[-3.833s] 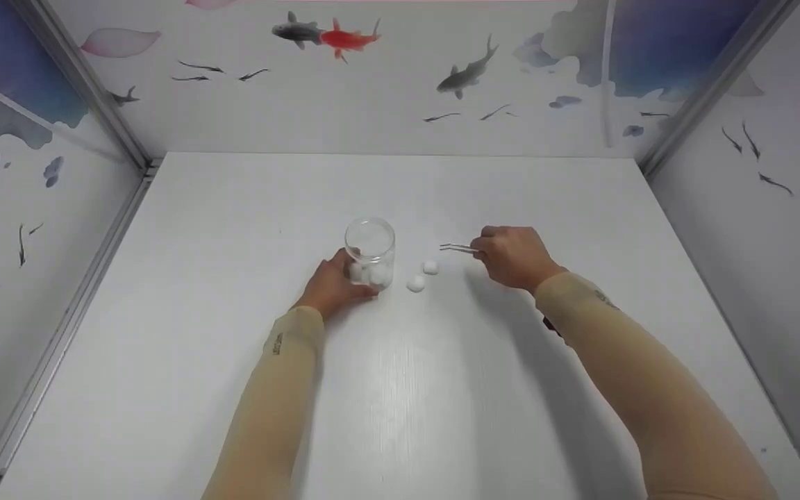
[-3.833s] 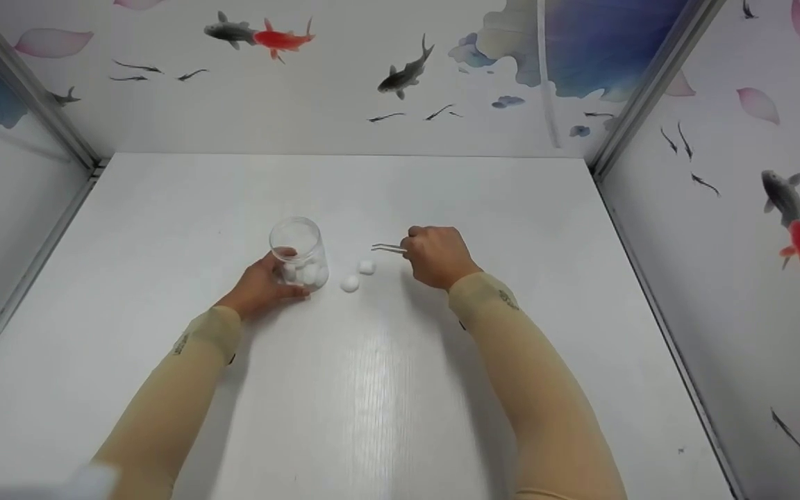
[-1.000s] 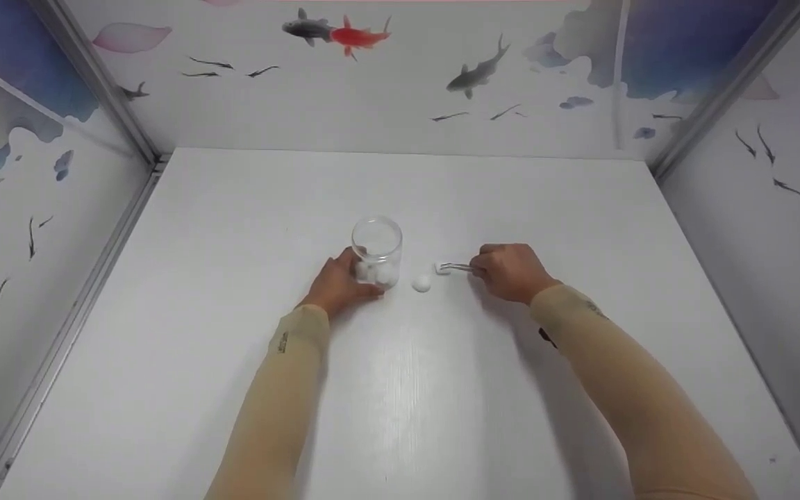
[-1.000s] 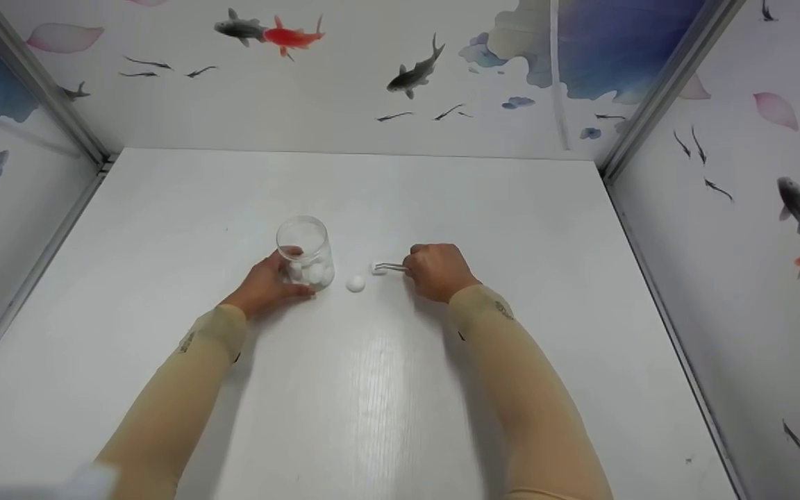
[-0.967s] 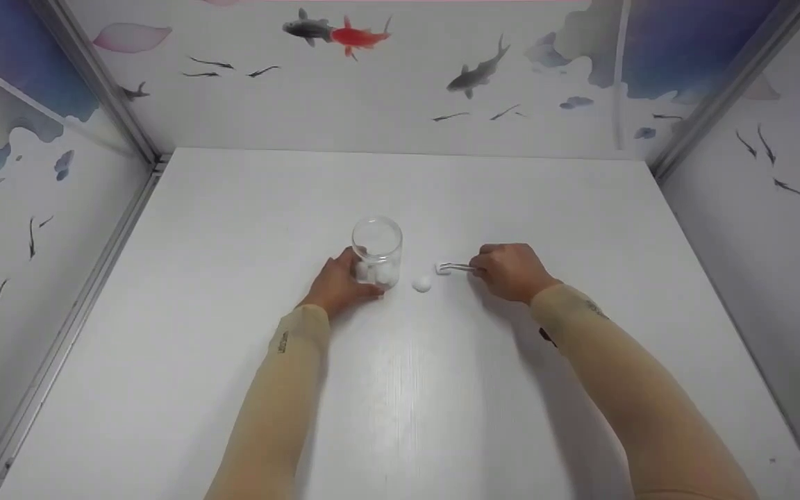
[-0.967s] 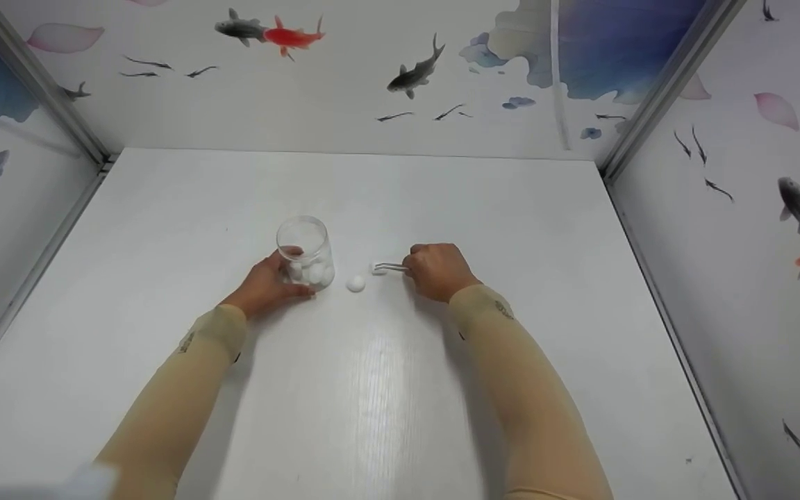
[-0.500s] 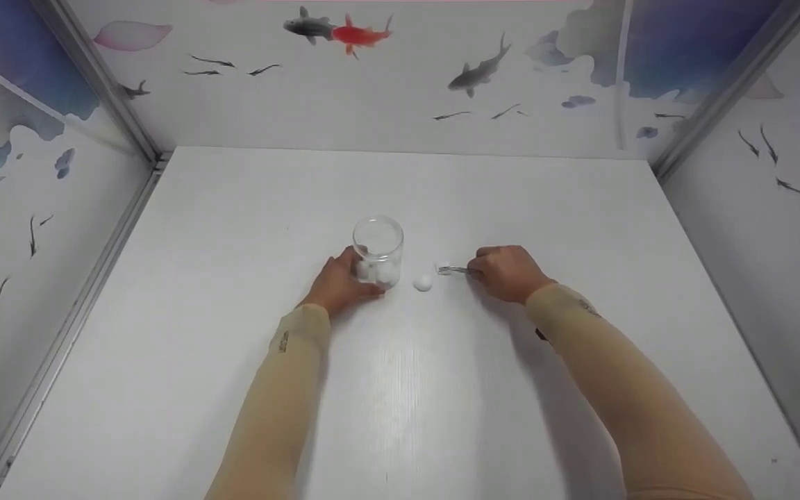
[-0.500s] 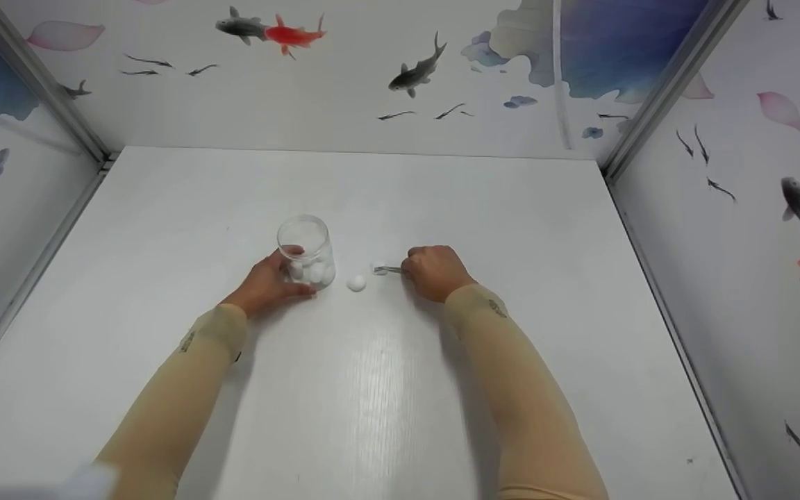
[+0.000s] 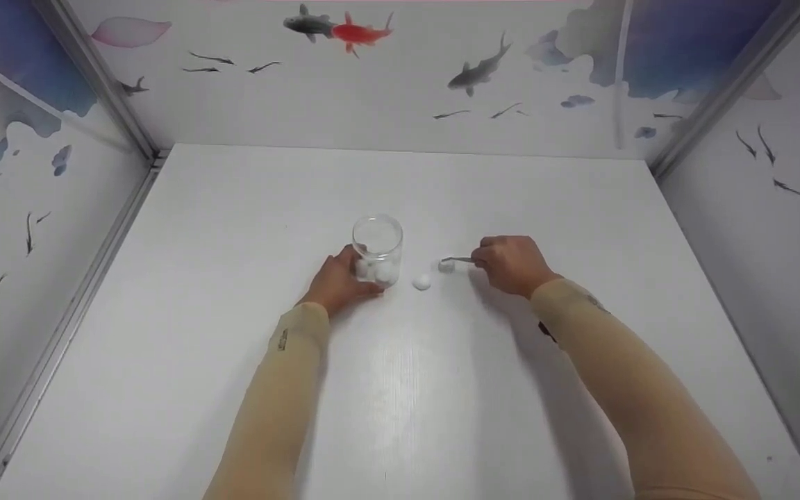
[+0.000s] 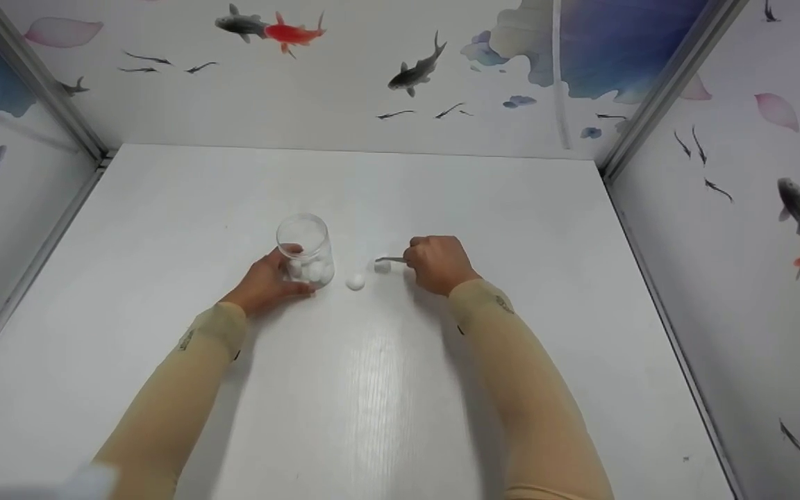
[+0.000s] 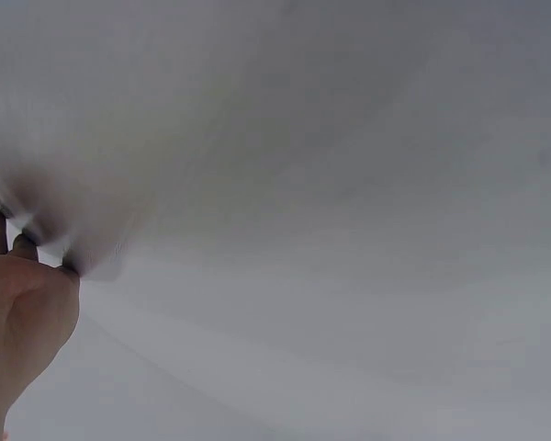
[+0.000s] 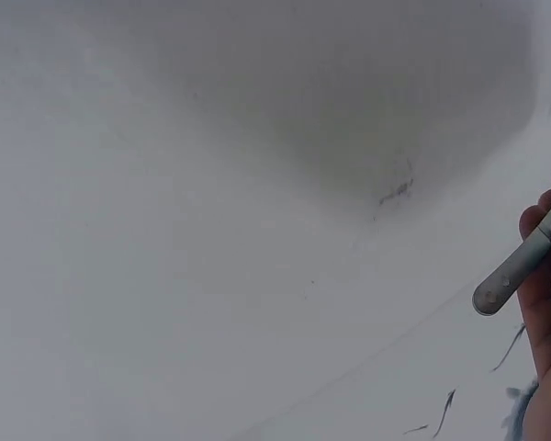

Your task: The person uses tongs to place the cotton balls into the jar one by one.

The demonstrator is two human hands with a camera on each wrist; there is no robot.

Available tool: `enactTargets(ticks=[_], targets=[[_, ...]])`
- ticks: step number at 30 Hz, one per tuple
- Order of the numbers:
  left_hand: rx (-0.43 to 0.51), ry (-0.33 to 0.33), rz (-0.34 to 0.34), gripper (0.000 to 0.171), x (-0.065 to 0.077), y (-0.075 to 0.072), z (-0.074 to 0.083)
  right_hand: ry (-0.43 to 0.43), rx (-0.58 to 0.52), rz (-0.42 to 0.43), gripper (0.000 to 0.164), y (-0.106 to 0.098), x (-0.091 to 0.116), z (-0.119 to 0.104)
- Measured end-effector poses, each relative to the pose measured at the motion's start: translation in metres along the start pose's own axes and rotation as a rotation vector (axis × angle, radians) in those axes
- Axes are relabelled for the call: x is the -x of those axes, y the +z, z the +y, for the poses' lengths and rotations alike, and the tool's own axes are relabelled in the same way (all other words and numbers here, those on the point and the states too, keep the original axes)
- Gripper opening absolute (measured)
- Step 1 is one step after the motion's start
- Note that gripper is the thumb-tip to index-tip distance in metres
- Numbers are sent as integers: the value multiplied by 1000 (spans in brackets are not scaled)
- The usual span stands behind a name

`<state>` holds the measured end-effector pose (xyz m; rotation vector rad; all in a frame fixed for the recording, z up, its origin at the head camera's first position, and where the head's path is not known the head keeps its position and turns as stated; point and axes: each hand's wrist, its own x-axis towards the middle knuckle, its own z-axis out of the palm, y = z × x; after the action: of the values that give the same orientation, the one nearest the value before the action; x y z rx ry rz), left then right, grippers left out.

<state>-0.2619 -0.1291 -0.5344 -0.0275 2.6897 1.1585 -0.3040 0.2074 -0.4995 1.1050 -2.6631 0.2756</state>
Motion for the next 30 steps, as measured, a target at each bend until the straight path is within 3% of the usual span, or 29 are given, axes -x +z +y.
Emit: enactTargets(ticks=[4,9,19,24,30], targets=[[13,-28,-10,93,2,-2,2,-23,4,34,9,-10,-3,1],[7,-14,-1,93,1,-2,2,-18,26,44,8,-29,-16,-5],[19,1,1,94,-2,1,-1,-79,74,51,11,-68,-64,-36],[17,5,4,96,-2,1,-1,-135,69,59,12,-71,-83,-54],[23,-6,3,95,0,0,1,-188,59,40,12,-63,-91,-67]])
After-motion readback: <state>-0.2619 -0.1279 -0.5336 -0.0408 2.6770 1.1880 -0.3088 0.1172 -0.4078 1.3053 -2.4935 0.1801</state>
